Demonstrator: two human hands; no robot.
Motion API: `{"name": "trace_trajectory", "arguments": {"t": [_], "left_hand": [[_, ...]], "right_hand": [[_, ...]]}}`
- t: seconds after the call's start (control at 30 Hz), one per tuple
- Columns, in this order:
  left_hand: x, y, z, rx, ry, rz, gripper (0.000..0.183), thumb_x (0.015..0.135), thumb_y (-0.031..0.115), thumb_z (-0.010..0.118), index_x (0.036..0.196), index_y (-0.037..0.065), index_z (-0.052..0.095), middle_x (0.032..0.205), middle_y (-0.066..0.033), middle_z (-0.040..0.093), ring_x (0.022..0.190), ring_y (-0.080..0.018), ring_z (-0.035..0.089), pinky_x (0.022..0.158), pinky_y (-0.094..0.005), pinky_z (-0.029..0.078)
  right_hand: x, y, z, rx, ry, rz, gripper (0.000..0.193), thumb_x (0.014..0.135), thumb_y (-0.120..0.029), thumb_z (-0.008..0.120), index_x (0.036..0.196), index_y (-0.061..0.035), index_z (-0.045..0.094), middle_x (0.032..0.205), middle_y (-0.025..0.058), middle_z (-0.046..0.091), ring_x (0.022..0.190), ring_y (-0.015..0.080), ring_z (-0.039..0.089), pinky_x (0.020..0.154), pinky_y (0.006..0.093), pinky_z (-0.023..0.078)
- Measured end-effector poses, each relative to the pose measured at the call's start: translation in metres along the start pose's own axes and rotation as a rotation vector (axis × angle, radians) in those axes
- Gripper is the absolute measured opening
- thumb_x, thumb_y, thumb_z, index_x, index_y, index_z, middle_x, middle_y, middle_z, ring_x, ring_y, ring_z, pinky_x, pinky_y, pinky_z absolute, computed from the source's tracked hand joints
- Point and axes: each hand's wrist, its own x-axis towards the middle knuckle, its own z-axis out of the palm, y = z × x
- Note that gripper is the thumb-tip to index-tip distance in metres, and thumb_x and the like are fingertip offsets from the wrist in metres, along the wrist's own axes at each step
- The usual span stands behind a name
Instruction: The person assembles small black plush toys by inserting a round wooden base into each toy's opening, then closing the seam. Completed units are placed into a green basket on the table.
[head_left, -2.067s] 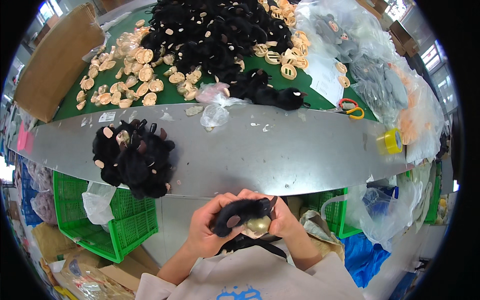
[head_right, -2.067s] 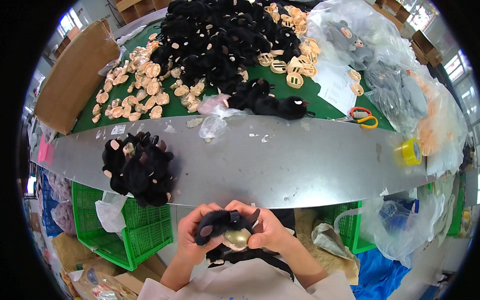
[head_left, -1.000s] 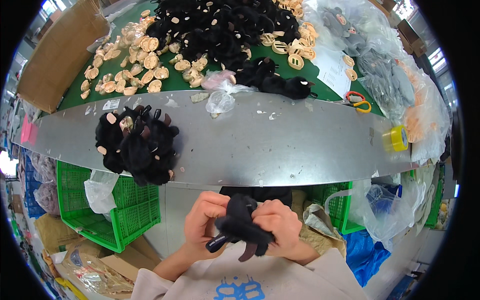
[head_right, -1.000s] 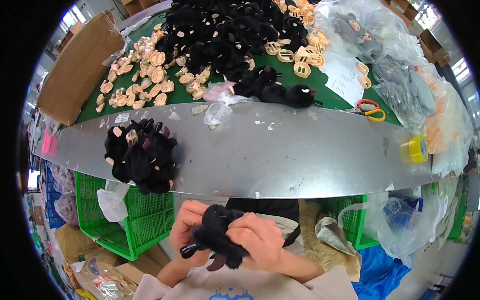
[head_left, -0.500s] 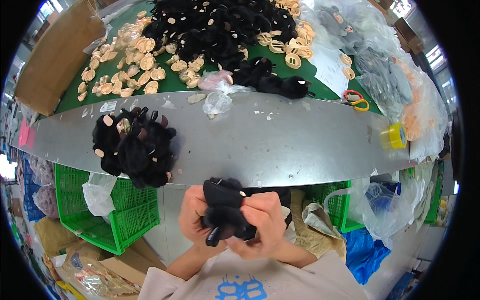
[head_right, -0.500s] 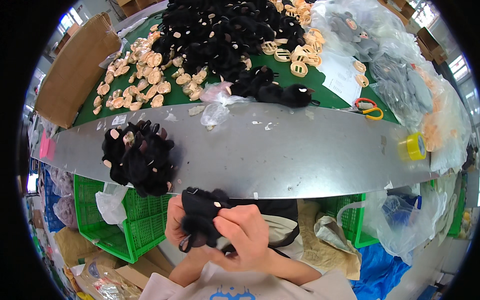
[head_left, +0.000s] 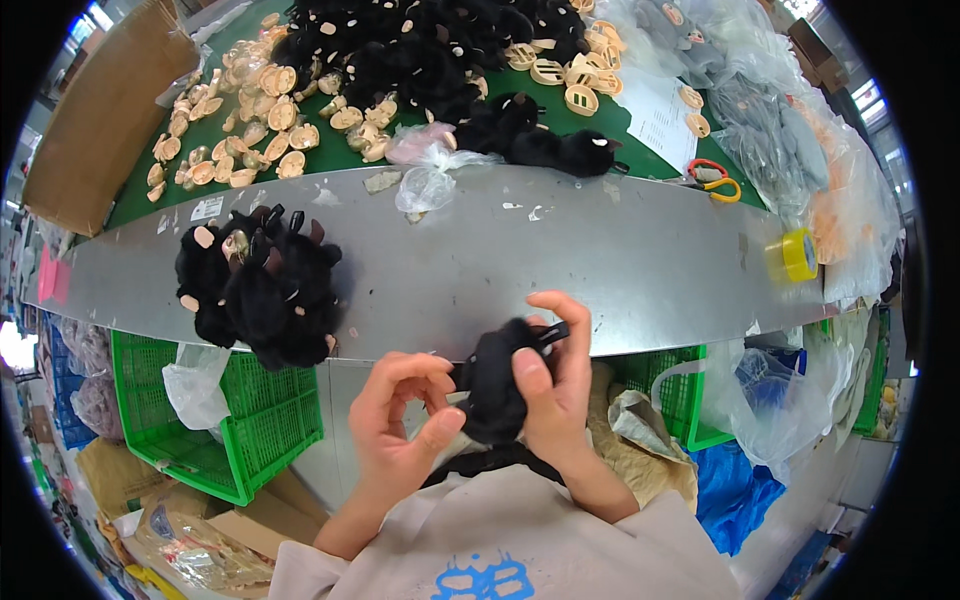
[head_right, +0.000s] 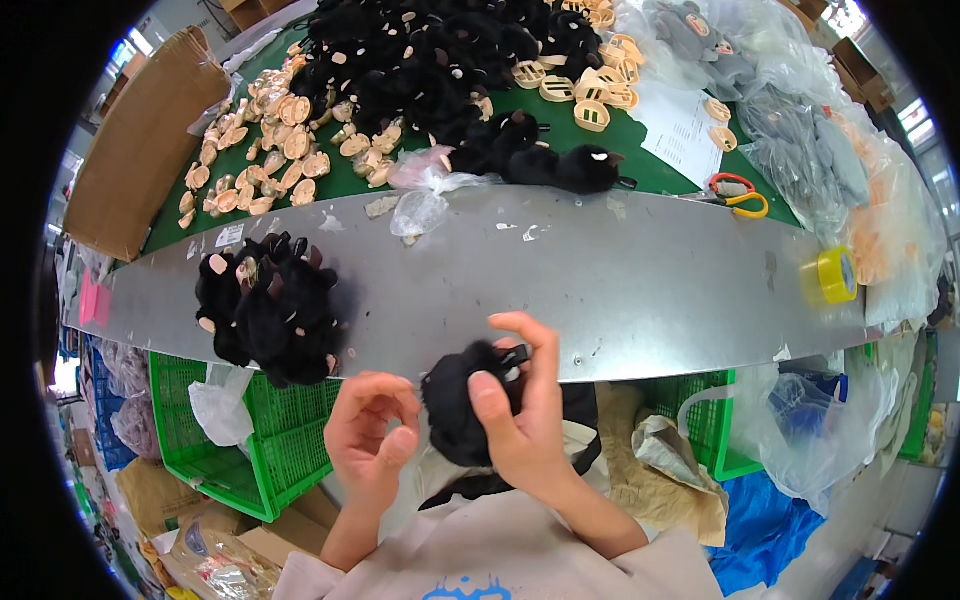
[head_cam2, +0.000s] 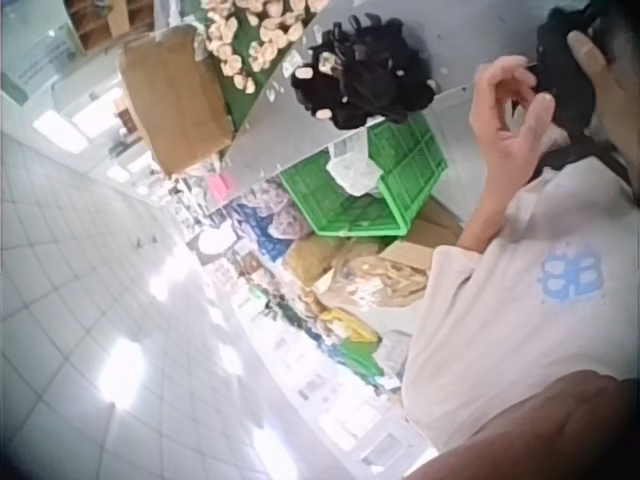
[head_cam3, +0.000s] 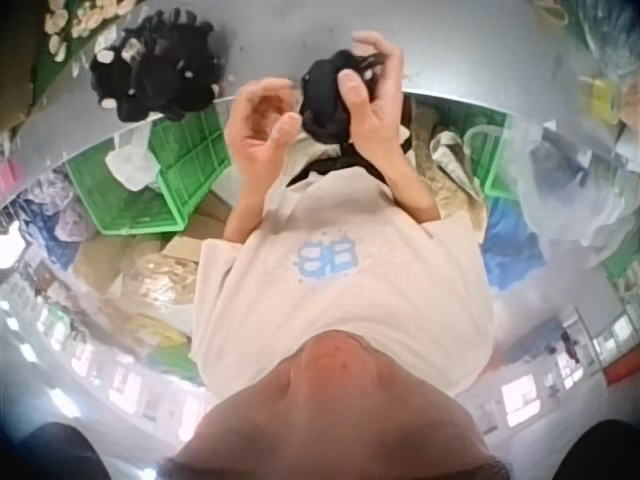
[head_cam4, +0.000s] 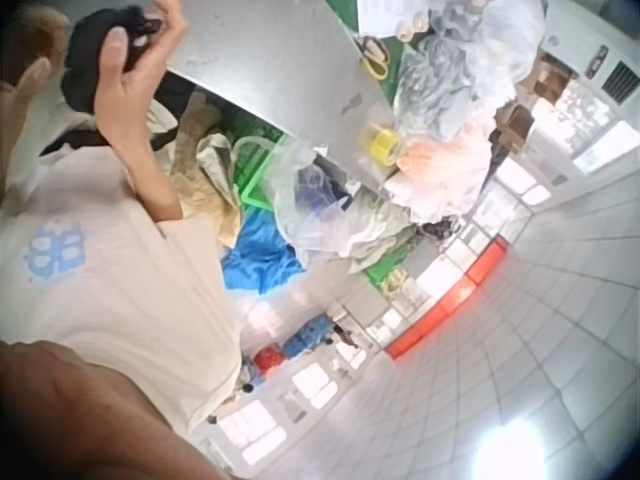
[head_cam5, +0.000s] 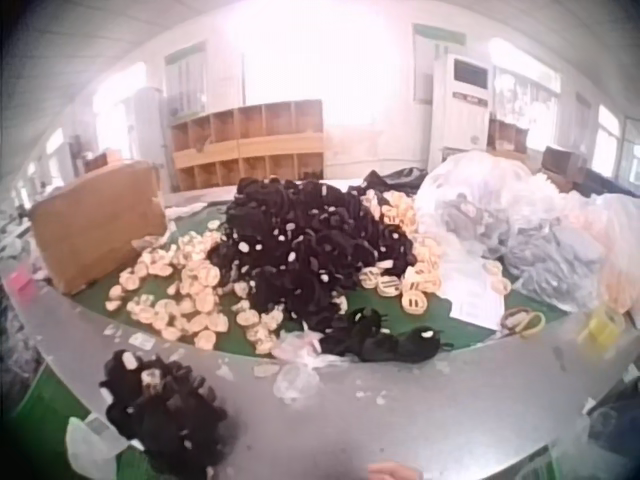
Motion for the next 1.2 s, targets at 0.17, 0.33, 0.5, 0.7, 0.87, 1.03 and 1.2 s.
{"name": "trace_trajectory", "arguments": {"t": [0.17,0.33,0.5,0.7,0.87,1.03,1.2], "left_hand": [[0.003,0.002,-0.008,0.046,-0.124,-0.01,0.018,0.084,0.006,0.077,0.089,0.002,0.061,0.08,-0.0019,0.058,0.07,-0.0092,0.048,0.064,-0.0235,0.04],[0.006,0.003,-0.004,-0.059,-0.104,-0.068,0.017,0.087,0.009,0.076,0.088,0.002,0.06,0.081,-0.0011,0.057,0.07,-0.009,0.047,0.063,-0.0233,0.038],[0.005,-0.008,0.001,-0.093,-0.093,-0.02,0.017,0.089,0.011,0.074,0.086,0.002,0.06,0.081,-0.0007,0.056,0.07,-0.009,0.046,0.064,-0.0232,0.038],[0.0,-0.016,0.002,0.077,-0.037,0.069,0.017,0.09,0.01,0.073,0.089,0.003,0.057,0.079,-0.001,0.053,0.069,-0.0086,0.046,0.063,-0.0233,0.039],[0.002,-0.01,0.008,0.086,0.014,0.047,0.024,0.088,0.007,0.069,0.104,0.001,0.053,0.085,-0.0023,0.052,0.076,-0.0092,0.048,0.07,-0.023,0.041],[0.02,-0.004,-0.009,0.288,-0.16,0.285,0.054,0.074,-0.003,0.065,0.126,-0.002,0.052,0.104,-0.0121,0.06,0.103,-0.0206,0.054,0.092,-0.032,0.044],[0.026,-0.002,-0.015,0.219,-0.441,0.268,0.067,0.068,-0.005,0.065,0.134,0.0,0.053,0.128,-0.0166,0.061,0.121,-0.0312,0.053,0.102,-0.0388,0.043]], "right_hand": [[0.0,-0.01,0.003,-0.036,-0.294,0.062,0.043,0.094,-0.023,0.059,0.131,-0.0049,0.047,0.102,0.0073,0.058,0.09,0.014,0.053,0.083,0.0275,0.044],[-0.002,-0.015,0.002,0.074,-0.404,0.077,0.056,0.083,-0.015,0.062,0.134,-0.0036,0.043,0.103,0.0079,0.057,0.091,0.0154,0.053,0.087,0.0291,0.044],[-0.005,-0.013,0.002,0.085,-0.375,0.253,0.057,0.076,-0.006,0.056,0.131,-0.0044,0.046,0.098,0.0064,0.059,0.085,0.0117,0.053,0.077,0.0253,0.046],[-0.006,-0.012,0.003,0.04,-0.254,0.295,0.041,0.076,-0.003,0.051,0.116,0.0001,0.059,0.079,0.0027,0.061,0.066,0.0068,0.052,0.061,0.0234,0.046],[-0.006,-0.009,0.002,0.036,-0.188,0.216,0.037,0.079,-0.002,0.048,0.113,0.0022,0.061,0.079,0.0028,0.062,0.062,0.0064,0.053,0.057,0.0235,0.046],[0.005,-0.021,0.002,0.366,-0.214,0.503,0.035,0.081,-0.009,0.048,0.112,0.0026,0.061,0.082,0.0084,0.064,0.056,0.0129,0.057,0.054,0.0266,0.049],[0.004,0.004,-0.019,0.826,-0.507,0.778,0.038,0.08,-0.016,0.049,0.109,0.0051,0.061,0.083,0.0155,0.065,0.05,0.0229,0.059,0.048,0.0334,0.049]]}}
